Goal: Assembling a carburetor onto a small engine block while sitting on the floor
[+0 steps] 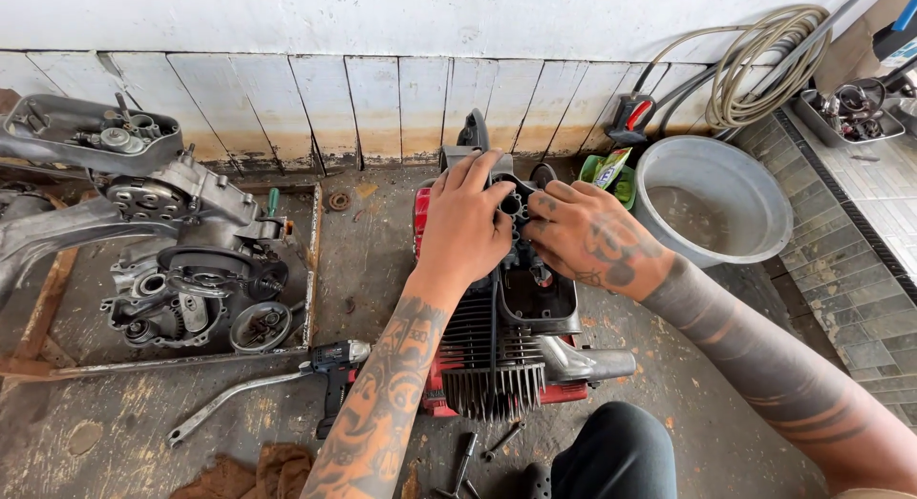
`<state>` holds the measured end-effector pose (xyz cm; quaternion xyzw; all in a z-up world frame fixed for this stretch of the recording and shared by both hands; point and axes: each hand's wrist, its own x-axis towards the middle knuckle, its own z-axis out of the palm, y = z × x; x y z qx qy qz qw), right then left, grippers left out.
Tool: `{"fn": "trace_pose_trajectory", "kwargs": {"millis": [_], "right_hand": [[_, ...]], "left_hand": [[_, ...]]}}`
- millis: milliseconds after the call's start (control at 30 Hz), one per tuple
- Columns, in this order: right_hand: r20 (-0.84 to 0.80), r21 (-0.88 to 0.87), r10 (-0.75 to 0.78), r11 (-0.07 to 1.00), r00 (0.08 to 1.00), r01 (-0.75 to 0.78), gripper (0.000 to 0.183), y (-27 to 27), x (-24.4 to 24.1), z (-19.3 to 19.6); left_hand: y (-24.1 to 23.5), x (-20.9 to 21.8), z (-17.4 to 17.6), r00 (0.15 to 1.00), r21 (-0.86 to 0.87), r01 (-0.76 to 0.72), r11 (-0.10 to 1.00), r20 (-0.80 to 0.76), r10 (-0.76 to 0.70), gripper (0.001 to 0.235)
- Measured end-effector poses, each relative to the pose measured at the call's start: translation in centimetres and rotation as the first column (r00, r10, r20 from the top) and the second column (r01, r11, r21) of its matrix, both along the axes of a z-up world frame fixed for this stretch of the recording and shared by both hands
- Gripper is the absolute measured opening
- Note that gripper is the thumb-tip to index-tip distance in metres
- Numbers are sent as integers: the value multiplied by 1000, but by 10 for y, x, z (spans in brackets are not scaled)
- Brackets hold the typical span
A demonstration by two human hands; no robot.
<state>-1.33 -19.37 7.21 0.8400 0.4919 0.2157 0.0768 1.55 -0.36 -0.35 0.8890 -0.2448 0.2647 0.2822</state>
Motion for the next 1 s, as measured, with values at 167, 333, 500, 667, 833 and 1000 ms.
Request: {"fn": "trace_pose_trajectory", "kwargs": {"millis": [167, 333, 500, 667, 833, 1000], "right_hand": [[68, 4, -19, 1000, 998, 19, 12, 3, -1, -5], [27, 33, -35, 999, 999, 34, 16, -4, 4, -15], [24, 25, -28, 999, 999, 28, 16, -7, 12, -20], [-12, 61, -22, 998, 1000, 23, 16, -10, 13, -22], [15, 46, -38, 998, 999, 37, 15, -6, 10, -20], [35, 43, -67, 997, 997, 65, 12, -3, 6, -19]], "left_hand": [[-1, 0, 0, 1000, -8, -15, 1000, -3, 15, 38], [-1, 3, -3, 1000, -5, -19, 1000, -3, 19, 37], [-2, 1, -2, 1000, -19, -24, 1000, -3, 24, 37], [-2, 1, -1, 1000, -2, -29, 1000, 2, 29, 36], [-3, 0, 0, 1000, -21, -30, 999, -1, 30, 37], [-4, 0, -1, 1000, -30, -26, 999, 9, 26, 36]]}}
